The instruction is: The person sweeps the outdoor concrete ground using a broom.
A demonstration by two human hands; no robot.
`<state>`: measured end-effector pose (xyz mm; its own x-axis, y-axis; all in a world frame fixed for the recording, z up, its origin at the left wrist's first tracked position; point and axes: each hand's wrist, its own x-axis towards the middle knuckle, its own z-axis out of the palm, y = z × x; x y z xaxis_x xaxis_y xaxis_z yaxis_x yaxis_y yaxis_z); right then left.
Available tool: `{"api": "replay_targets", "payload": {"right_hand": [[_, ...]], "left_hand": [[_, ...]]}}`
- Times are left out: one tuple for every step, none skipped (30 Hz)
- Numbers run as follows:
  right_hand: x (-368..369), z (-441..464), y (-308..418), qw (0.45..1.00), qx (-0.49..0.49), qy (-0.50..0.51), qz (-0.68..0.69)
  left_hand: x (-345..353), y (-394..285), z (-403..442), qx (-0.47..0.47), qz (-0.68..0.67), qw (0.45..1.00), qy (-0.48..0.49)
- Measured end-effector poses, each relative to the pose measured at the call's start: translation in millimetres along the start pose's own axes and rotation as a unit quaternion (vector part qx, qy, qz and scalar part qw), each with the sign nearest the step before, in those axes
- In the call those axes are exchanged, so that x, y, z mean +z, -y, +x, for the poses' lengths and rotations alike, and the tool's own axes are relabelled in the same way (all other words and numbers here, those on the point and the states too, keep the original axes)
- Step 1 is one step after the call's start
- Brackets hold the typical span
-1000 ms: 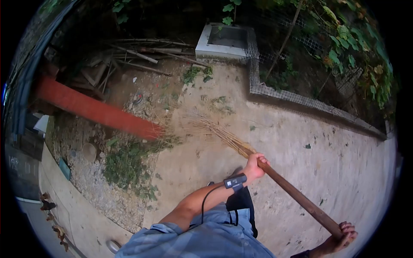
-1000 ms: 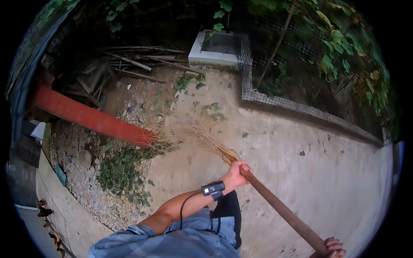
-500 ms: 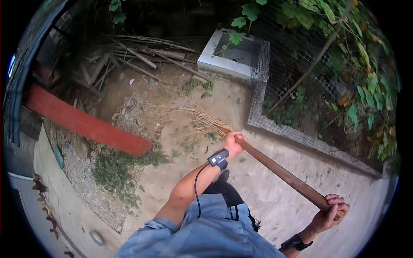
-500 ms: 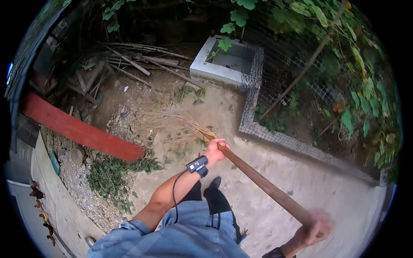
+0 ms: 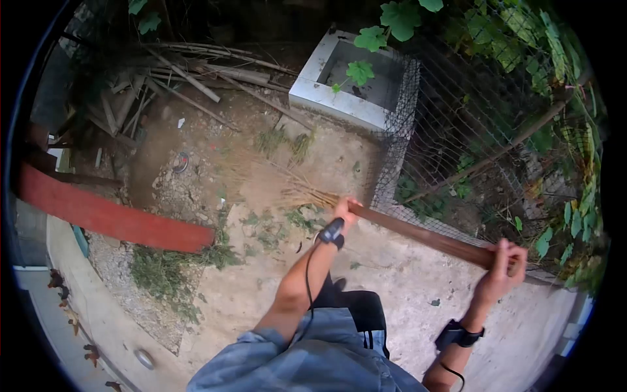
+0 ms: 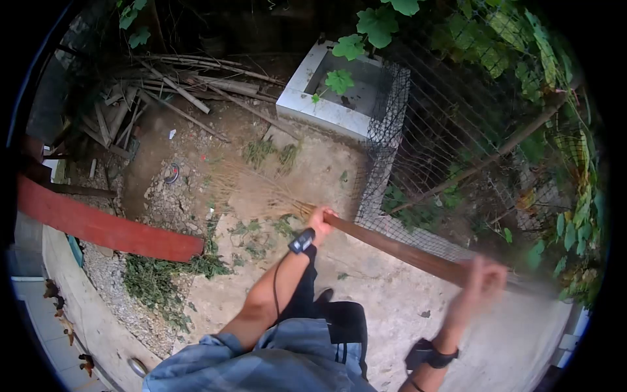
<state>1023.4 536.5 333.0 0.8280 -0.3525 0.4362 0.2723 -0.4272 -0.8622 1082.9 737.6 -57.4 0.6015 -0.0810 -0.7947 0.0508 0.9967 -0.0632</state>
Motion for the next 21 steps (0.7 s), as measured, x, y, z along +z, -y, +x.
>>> {"api": "replay_targets", "payload": {"right_hand": [[-10.1,19.3,1.0,1.000,0.023,0.003,-0.004],[-29.9,39.9,-9.2,0.999,0.040,0.008,0.004],[-49.6,54.6,-10.3,0.998,0.052,-0.006,-0.029],[-78.2,65.8,-13.4,0.995,0.099,-0.030,0.003],[-129.1,74.0,-36.2,0.994,-0.007,0.005,-0.110],[-180.5,93.2,-56.6,0.997,0.000,0.044,0.065],[-210.1,107.0,-58.6,0.996,0.022,-0.066,0.058],[-241.0,117.4,-55.9,0.994,0.041,-0.036,0.093],[-259.0,130.6,-52.0,0.985,0.015,0.048,0.164],[-251.1,132.9,-35.6,0.983,0.015,0.039,0.181],[-233.7,136.2,-30.6,0.987,0.002,0.019,0.157],[-217.5,137.5,-26.4,0.991,-0.010,-0.002,0.130],[-197.5,134.2,-26.1,0.995,-0.016,0.017,0.100],[-172.7,127.2,-29.1,0.997,-0.027,0.033,0.071],[-142.9,114.2,-27.6,0.998,-0.035,0.060,-0.013],[-102.8,96.4,-24.2,0.990,-0.076,0.103,-0.050],[-79.9,80.7,-29.1,0.974,-0.101,0.200,-0.030],[-58.0,67.3,-36.8,0.969,-0.120,0.215,-0.012],[-35.9,54.0,-44.6,0.963,-0.139,0.232,0.007],[-20.3,47.1,-41.6,0.977,-0.093,0.189,0.042],[-30.5,55.1,-63.9,0.964,-0.028,0.215,0.157]], "left_hand": [[6.6,11.4,-25.4,0.014,-0.004,1.000,-0.007],[22.3,24.8,-56.7,0.029,-0.008,1.000,-0.007],[27.4,40.3,-75.4,0.002,-0.043,0.999,-0.004],[28.3,57.6,-93.0,-0.025,-0.079,0.997,-0.003],[34.9,76.0,-110.3,-0.066,-0.036,0.996,-0.042],[43.1,94.1,-131.8,-0.105,0.002,0.991,-0.086],[50.0,113.8,-156.8,-0.111,-0.013,0.991,-0.075],[63.2,128.6,-174.1,-0.113,-0.026,0.992,-0.055],[74.5,137.5,-183.1,-0.138,-0.062,0.987,-0.055],[84.1,144.7,-187.4,-0.164,-0.102,0.980,-0.053],[95.4,145.7,-184.9,-0.166,-0.108,0.979,-0.049],[100.2,144.4,-171.4,-0.134,-0.123,0.983,-0.034],[99.2,135.8,-153.6,-0.103,-0.112,0.988,-0.005],[98.7,121.0,-133.0,-0.072,-0.098,0.992,0.027],[97.3,97.5,-111.2,-0.057,-0.101,0.993,0.021],[85.5,75.5,-89.3,-0.043,-0.104,0.994,0.013],[53.8,57.7,-57.7,-0.004,-0.115,0.993,0.036],[24.9,41.1,-31.8,0.035,-0.120,0.990,0.063],[3.9,33.0,-28.1,0.050,-0.120,0.990,0.044],[-19.1,31.5,-36.2,0.063,-0.123,0.990,0.021],[-30.8,32.9,-53.9,0.068,-0.135,0.988,0.007]]}}
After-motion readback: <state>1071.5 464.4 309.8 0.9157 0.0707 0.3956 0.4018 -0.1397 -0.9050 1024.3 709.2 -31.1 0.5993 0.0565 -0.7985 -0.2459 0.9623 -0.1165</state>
